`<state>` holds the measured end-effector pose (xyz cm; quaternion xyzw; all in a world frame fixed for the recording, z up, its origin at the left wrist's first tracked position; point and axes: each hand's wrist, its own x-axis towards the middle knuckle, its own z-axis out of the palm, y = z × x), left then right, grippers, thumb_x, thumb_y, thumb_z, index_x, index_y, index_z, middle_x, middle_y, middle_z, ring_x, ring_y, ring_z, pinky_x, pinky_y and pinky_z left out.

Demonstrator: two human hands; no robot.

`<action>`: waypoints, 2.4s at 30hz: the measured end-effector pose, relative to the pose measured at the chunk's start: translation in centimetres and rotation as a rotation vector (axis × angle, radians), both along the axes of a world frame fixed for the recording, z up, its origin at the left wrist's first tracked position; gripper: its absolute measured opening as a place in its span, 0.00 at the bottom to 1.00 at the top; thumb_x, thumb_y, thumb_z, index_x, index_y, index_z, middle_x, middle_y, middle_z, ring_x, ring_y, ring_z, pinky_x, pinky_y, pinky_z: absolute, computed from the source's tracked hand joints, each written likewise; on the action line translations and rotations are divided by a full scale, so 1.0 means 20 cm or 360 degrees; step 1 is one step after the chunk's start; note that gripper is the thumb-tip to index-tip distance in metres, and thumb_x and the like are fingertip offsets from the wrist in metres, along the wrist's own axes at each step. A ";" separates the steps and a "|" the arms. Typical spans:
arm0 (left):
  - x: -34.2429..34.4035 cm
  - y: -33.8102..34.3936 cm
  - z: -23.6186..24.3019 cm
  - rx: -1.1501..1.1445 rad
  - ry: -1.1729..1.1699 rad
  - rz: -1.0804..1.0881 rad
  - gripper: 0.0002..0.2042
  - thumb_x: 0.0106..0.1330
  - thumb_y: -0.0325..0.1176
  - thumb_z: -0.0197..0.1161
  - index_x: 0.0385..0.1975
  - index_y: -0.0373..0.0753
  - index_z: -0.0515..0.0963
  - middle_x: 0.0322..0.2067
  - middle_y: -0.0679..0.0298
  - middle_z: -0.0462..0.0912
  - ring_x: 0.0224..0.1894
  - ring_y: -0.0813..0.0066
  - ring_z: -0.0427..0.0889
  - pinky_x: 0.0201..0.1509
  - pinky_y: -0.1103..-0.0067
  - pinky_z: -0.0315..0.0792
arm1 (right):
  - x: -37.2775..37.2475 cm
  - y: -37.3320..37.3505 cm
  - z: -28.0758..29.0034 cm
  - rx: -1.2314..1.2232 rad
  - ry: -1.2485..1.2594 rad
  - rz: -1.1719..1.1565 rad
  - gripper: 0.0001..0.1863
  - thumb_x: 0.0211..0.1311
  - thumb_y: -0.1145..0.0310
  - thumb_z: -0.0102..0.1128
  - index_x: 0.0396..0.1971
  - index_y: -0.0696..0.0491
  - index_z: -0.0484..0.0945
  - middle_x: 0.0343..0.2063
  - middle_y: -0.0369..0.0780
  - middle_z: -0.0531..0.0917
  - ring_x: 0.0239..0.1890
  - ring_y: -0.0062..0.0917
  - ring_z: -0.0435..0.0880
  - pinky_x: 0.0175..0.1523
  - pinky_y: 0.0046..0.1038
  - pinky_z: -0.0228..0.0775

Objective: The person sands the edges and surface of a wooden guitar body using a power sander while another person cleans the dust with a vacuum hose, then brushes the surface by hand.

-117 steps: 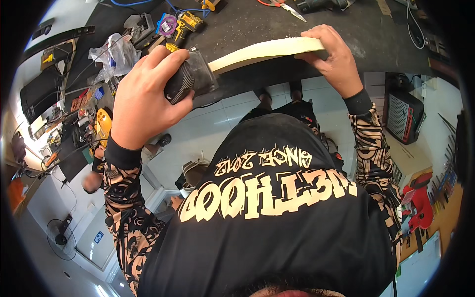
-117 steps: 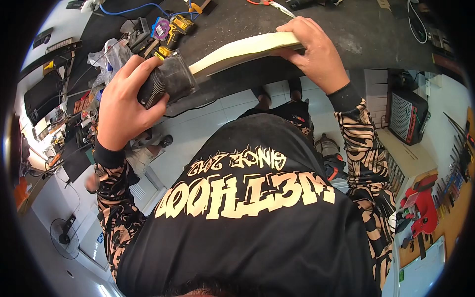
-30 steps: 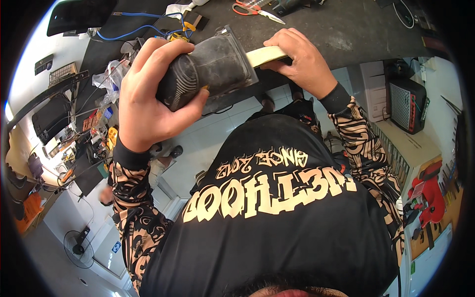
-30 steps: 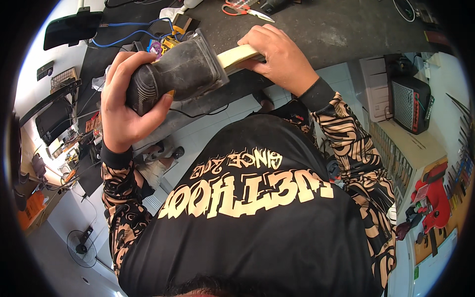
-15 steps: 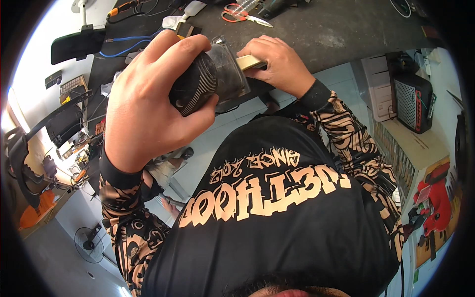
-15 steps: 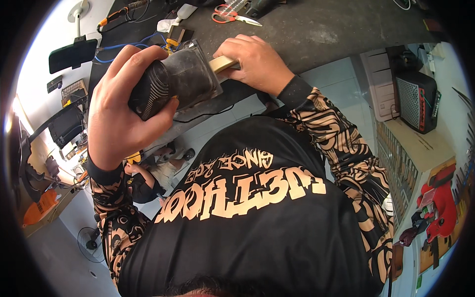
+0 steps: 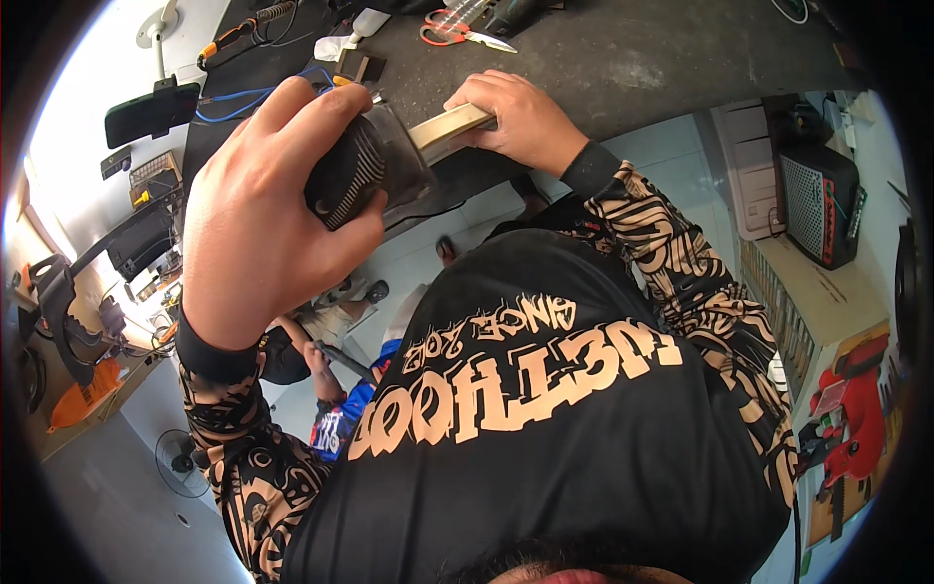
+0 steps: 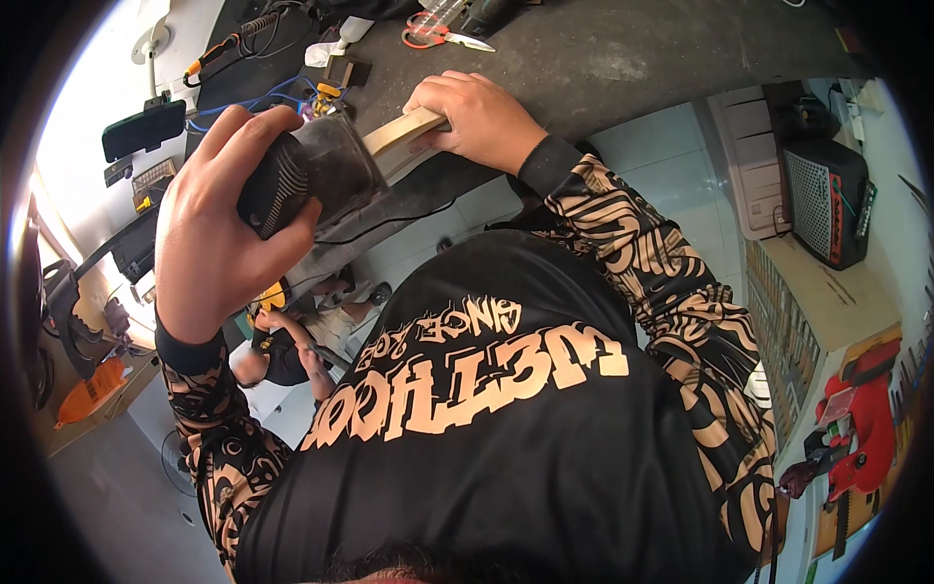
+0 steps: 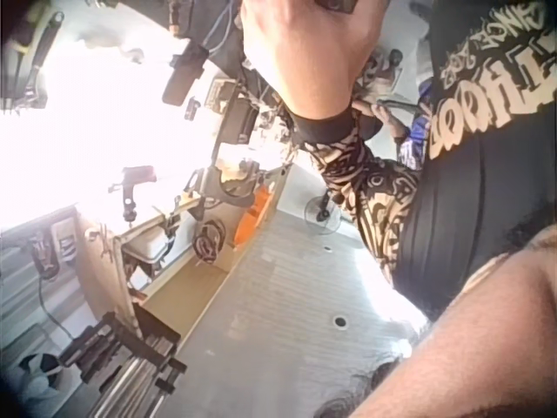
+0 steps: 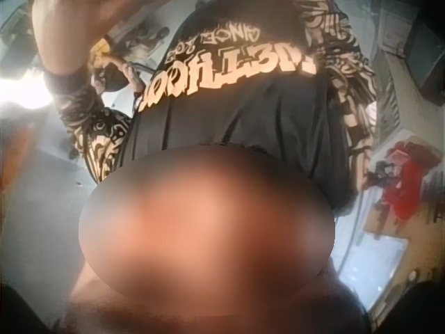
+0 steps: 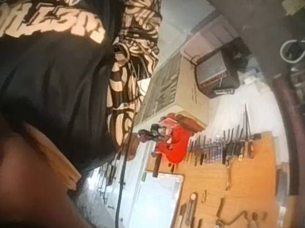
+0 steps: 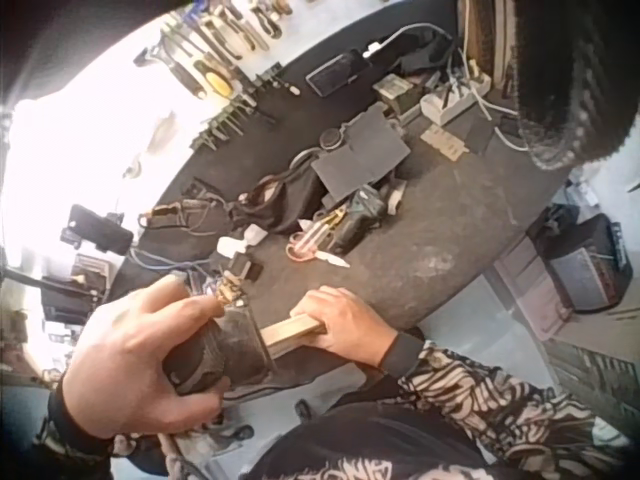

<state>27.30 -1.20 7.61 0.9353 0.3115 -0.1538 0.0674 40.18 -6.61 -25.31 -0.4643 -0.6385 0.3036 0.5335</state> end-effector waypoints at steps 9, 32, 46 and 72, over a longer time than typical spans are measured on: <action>-0.03 0.04 0.00 0.0027 0.0022 0.0049 0.29 0.55 0.35 0.76 0.61 0.38 0.83 0.44 0.54 0.80 0.42 0.46 0.85 0.48 0.60 0.80 | -0.04 0.01 0.00 -0.0010 0.0003 0.0050 0.20 0.63 0.63 0.82 0.52 0.50 0.87 0.47 0.36 0.88 0.55 0.39 0.87 0.65 0.42 0.79; -0.10 -0.01 -0.07 0.0003 -0.0172 0.0057 0.28 0.56 0.33 0.77 0.60 0.37 0.83 0.45 0.54 0.82 0.43 0.46 0.87 0.50 0.62 0.81 | -0.09 0.06 0.00 -0.0018 -0.0026 0.0064 0.20 0.64 0.65 0.82 0.52 0.49 0.84 0.49 0.37 0.89 0.57 0.40 0.88 0.63 0.42 0.79; -0.58 -0.09 -0.16 -0.0027 -0.0584 0.0391 0.27 0.56 0.32 0.79 0.58 0.37 0.84 0.45 0.53 0.84 0.44 0.46 0.88 0.51 0.63 0.82 | -0.03 -0.01 0.01 -0.0095 -0.0156 0.0139 0.19 0.67 0.62 0.81 0.53 0.48 0.85 0.49 0.36 0.90 0.53 0.41 0.90 0.58 0.42 0.82; -0.64 -0.73 -0.08 0.0052 -0.1542 0.2177 0.33 0.74 0.30 0.75 0.78 0.35 0.72 0.69 0.56 0.80 0.66 0.70 0.82 0.72 0.73 0.77 | 0.17 0.25 0.13 -0.0166 -0.0248 0.1114 0.30 0.69 0.70 0.78 0.71 0.49 0.84 0.69 0.43 0.88 0.65 0.45 0.90 0.67 0.39 0.83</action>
